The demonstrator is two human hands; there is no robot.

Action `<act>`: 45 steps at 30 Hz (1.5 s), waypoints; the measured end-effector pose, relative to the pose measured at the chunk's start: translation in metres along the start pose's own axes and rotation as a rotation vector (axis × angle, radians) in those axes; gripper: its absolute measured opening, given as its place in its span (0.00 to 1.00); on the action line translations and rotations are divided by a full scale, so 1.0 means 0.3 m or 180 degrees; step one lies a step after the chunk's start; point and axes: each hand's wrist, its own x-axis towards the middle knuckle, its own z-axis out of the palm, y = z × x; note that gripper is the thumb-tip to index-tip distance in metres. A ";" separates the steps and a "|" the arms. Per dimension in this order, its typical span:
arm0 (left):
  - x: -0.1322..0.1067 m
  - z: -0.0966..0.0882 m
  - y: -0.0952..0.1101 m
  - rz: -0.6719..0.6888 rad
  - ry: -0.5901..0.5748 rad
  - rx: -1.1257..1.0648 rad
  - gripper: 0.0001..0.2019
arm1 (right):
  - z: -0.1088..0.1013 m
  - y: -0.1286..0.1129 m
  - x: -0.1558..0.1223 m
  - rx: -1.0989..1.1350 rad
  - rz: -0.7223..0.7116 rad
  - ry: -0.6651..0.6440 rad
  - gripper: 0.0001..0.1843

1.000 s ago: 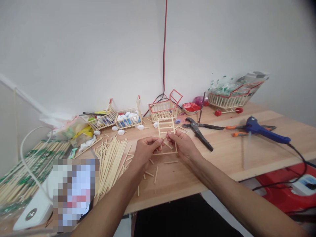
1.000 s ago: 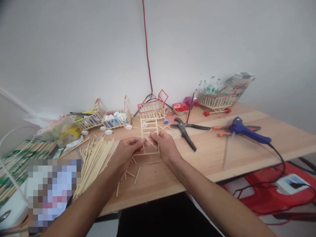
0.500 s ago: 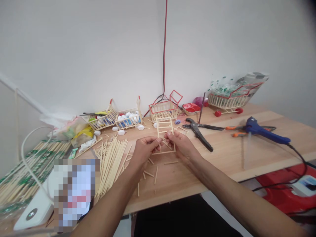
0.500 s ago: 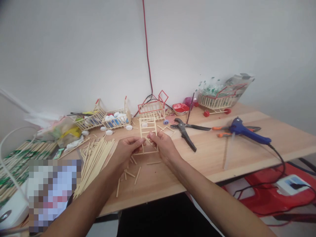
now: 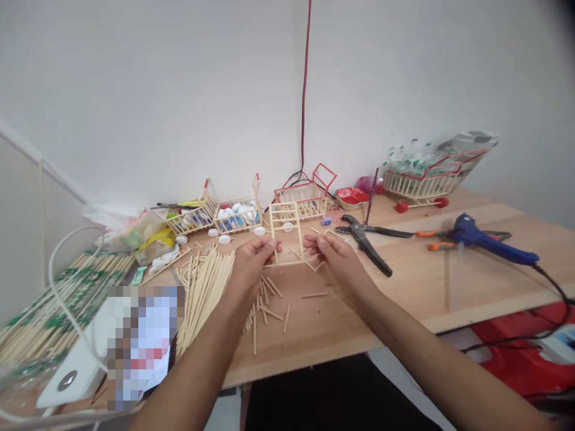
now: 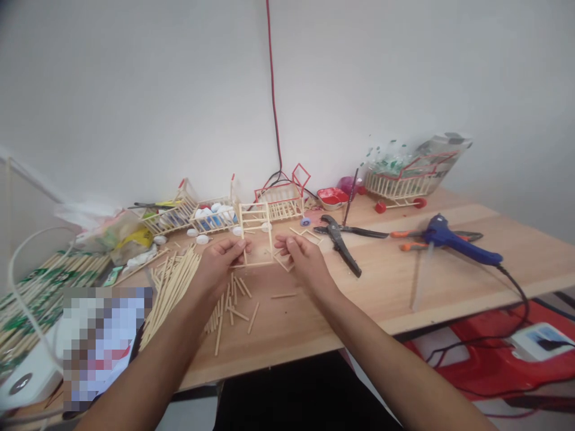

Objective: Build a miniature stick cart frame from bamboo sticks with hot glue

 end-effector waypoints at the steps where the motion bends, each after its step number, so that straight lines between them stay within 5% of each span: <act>1: 0.003 -0.004 0.004 0.0001 0.0041 -0.0082 0.19 | -0.009 -0.008 0.002 -0.0250 -0.0129 0.0021 0.20; 7: 0.018 -0.017 0.036 0.0000 0.0187 -0.0517 0.21 | -0.007 -0.040 -0.015 -0.1579 -0.0643 -0.0142 0.09; 15: 0.024 -0.036 0.044 0.0028 0.0246 -0.0632 0.19 | -0.013 -0.085 -0.084 -0.3026 -0.1012 -0.1900 0.03; 18: 0.024 -0.037 0.043 0.0054 0.0195 -0.0595 0.18 | -0.027 -0.105 -0.106 -0.3703 -0.1093 -0.2093 0.04; 23: 0.025 -0.031 0.031 -0.0036 0.0078 -0.0427 0.19 | -0.022 -0.105 -0.121 -0.3984 -0.1011 -0.2091 0.03; 29: 0.013 -0.015 0.008 -0.0149 -0.0079 -0.0137 0.19 | -0.042 -0.189 -0.097 -0.2793 -0.0798 -0.1817 0.08; 35: 0.000 -0.001 -0.016 -0.0201 -0.0376 0.0099 0.16 | 0.004 -0.191 -0.004 -0.2681 -0.1576 -0.0731 0.06; 45: -0.002 0.010 -0.037 -0.0203 -0.0421 0.0162 0.17 | 0.049 -0.093 0.015 -0.3412 -0.2515 -0.0195 0.11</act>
